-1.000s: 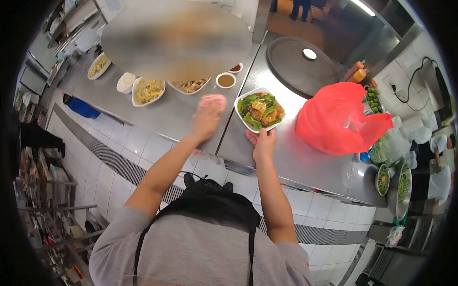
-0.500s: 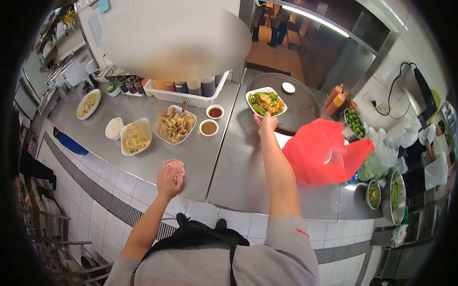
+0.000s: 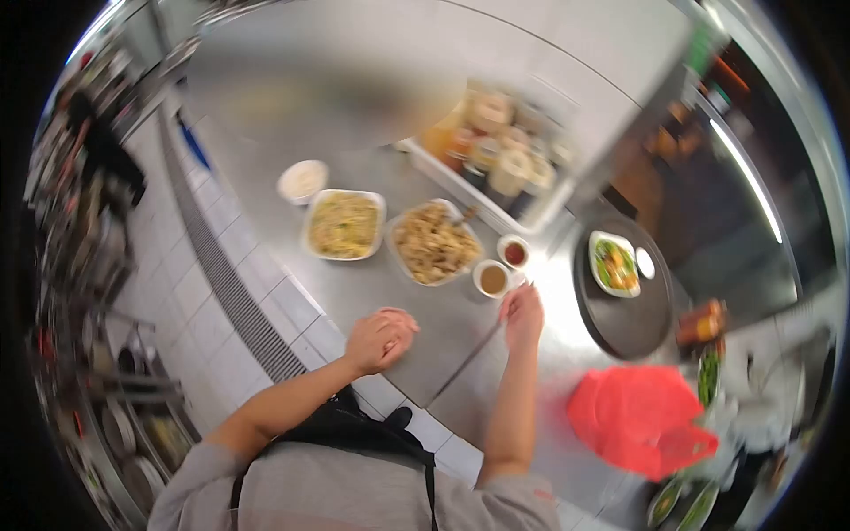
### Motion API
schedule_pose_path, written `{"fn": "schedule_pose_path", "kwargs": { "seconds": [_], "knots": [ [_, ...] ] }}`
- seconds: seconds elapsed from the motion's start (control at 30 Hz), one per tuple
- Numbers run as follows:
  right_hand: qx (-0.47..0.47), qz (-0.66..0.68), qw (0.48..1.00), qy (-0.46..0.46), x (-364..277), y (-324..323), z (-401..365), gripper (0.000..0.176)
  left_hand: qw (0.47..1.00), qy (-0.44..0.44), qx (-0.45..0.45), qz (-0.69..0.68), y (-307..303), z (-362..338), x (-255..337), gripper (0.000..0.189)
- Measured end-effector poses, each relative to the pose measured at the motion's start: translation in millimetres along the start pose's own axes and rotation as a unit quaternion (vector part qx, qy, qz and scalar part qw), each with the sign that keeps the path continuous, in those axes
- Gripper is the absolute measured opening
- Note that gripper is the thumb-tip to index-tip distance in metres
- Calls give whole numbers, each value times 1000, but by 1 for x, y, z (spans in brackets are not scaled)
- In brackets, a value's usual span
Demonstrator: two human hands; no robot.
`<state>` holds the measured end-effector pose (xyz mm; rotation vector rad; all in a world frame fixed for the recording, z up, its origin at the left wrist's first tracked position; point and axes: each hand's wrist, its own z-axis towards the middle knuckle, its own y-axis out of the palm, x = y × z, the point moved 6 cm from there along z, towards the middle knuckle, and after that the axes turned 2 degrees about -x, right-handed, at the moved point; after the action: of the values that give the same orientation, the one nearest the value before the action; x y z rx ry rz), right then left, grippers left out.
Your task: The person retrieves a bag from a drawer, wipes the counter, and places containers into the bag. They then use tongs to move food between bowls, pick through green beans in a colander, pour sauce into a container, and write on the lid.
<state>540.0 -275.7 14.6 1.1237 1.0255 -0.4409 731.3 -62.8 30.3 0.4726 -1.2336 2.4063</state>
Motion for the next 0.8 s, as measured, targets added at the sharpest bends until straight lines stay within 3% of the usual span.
{"fn": "schedule_pose_path", "kwargs": {
  "seconds": [0.03, 0.07, 0.1, 0.13, 0.17, 0.2, 0.23, 0.27, 0.33, 0.4, 0.47, 0.5, 0.57, 0.6, 0.67, 0.7, 0.77, 0.8],
  "knots": [
    [-31, -119, 984, 129, 21, 43, -25, 27, 953, -162, -28, -253, 14, -4, -26, 9],
    [-207, -255, 925, 193, 31, 95, -45, 28, 818, -292, -45, -493, 28, -9, -44, 12],
    [-261, -399, 876, 73, 38, 145, -59, 29, 820, -296, -22, -490, 17, -6, -50, 12],
    [-302, -525, 794, -52, 45, 185, -72, 32, 768, -350, -21, -536, 12, -7, -54, 15],
    [-315, -527, 788, -50, 53, 199, -69, 32, 707, -401, -25, -582, 9, -13, -58, 20],
    [-332, -555, 760, -59, 62, 215, -63, 33, 704, -402, -15, -585, 2, -20, -70, 20],
    [-350, -582, 730, -71, 70, 230, -55, 34, 757, -393, -23, -521, -10, -27, -88, 19],
    [-319, -559, 760, -94, 72, 243, -37, 32, 805, -384, -30, -451, -24, -36, -107, 19],
    [-213, -631, 744, -47, 62, 281, 10, 46, 793, -408, 15, -452, -70, -51, -144, 21],
    [-199, -577, 785, -107, 52, 341, 50, 65, 778, -429, 51, -456, -112, -61, -177, 22],
    [-259, -605, 723, -211, 93, 379, 103, 101, 703, -470, 132, -517, -146, -68, -210, 21],
    [-256, -607, 723, -210, 106, 397, 119, 101, 703, -469, 128, -519, -160, -59, -219, 21],
    [-244, -802, 545, -11, 155, 410, 143, 120, 768, -454, 169, -419, -188, -34, -245, 26],
    [-238, -805, 544, -11, 168, 414, 151, 120, 787, -446, 181, -385, -196, -21, -259, 28],
    [-264, -798, 539, 60, 198, 414, 168, 130, 903, -374, 175, -118, -191, 7, -294, 40],
    [-257, -801, 538, 56, 204, 417, 174, 130, 905, -367, 177, -122, -182, 15, -308, 40],
    [-269, -785, 553, 74, 214, 417, 175, 131, 935, -332, 62, 112, -168, 38, -321, 51],
    [-262, -790, 550, 73, 209, 422, 171, 128, 913, -381, -28, 143, -167, 39, -317, 55]
  ]
}}
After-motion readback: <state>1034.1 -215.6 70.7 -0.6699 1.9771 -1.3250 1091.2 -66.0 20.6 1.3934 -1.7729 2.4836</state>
